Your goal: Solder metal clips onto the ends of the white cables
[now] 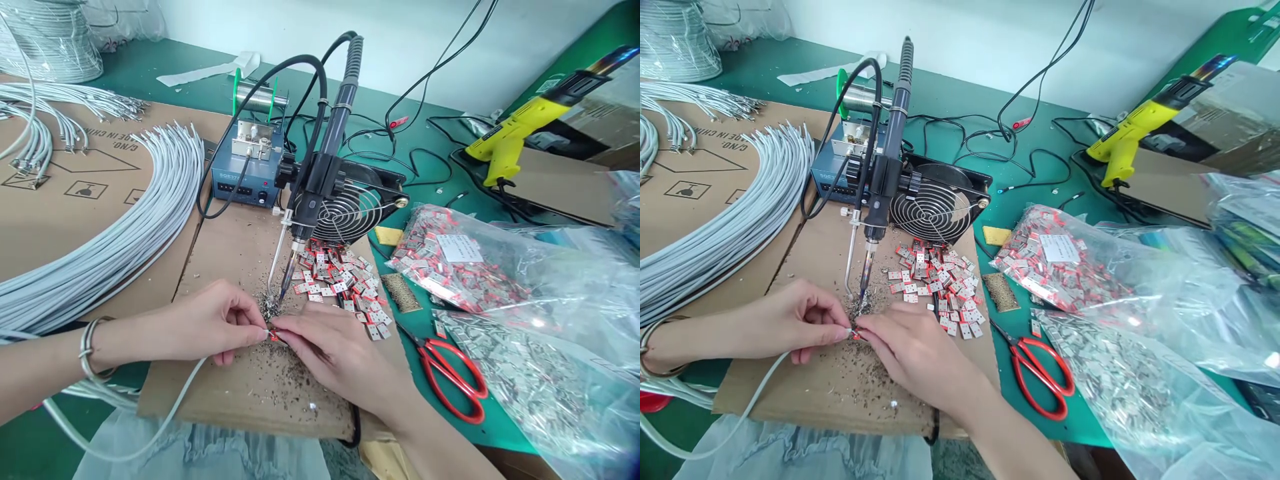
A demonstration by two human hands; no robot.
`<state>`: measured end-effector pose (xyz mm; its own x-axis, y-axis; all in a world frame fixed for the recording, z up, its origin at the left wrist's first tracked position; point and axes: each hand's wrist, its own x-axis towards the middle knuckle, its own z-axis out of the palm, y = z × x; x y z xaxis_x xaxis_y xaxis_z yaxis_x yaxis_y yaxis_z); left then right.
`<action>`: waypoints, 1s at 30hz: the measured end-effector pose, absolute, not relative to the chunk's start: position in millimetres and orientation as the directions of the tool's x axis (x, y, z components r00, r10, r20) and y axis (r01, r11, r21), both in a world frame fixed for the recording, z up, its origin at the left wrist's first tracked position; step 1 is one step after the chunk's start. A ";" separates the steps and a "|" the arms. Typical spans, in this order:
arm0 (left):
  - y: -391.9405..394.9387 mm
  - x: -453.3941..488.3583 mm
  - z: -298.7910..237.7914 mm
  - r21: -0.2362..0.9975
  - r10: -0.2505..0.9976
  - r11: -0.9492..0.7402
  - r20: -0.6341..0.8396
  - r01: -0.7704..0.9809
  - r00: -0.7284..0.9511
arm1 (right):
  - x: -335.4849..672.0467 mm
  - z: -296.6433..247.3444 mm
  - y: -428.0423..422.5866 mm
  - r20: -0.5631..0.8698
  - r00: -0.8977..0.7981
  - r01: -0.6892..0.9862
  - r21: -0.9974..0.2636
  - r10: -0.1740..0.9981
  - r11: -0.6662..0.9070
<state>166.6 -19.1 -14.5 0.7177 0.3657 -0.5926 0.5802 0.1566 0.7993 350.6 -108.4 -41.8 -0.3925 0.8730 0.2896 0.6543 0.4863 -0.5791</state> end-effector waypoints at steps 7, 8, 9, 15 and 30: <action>-21.0 167.7 -17.3 0.799 0.350 0.175 -0.597 0.576 0.722 | 346.6 -40.2 -109.2 0.306 -0.415 0.673 -0.530 0.857 0.515; -21.2 167.7 -18.4 0.803 0.352 0.178 -0.592 0.569 0.725 | 345.4 -39.8 -109.3 0.314 -0.405 0.669 -0.538 0.859 0.512; -21.3 167.6 -19.4 0.807 0.355 0.182 -0.586 0.561 0.728 | 344.2 -39.4 -109.2 0.324 -0.394 0.665 -0.546 0.860 0.510; -20.7 168.3 -19.3 0.828 0.369 0.207 -0.560 0.522 0.742 | 344.6 -37.3 -109.6 0.161 -0.235 0.624 -0.732 0.959 0.275; -22.1 166.5 -26.6 0.854 0.497 0.163 -0.504 0.494 0.706 | 342.5 -38.2 -98.5 -0.328 0.005 -0.016 -0.945 0.945 -0.328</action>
<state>166.5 -22.1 -26.6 0.7062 0.4975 -0.5038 0.4940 0.1634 0.8540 342.5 -98.5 -38.2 0.0047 0.9447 -0.3280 -0.0162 -0.3279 -0.9446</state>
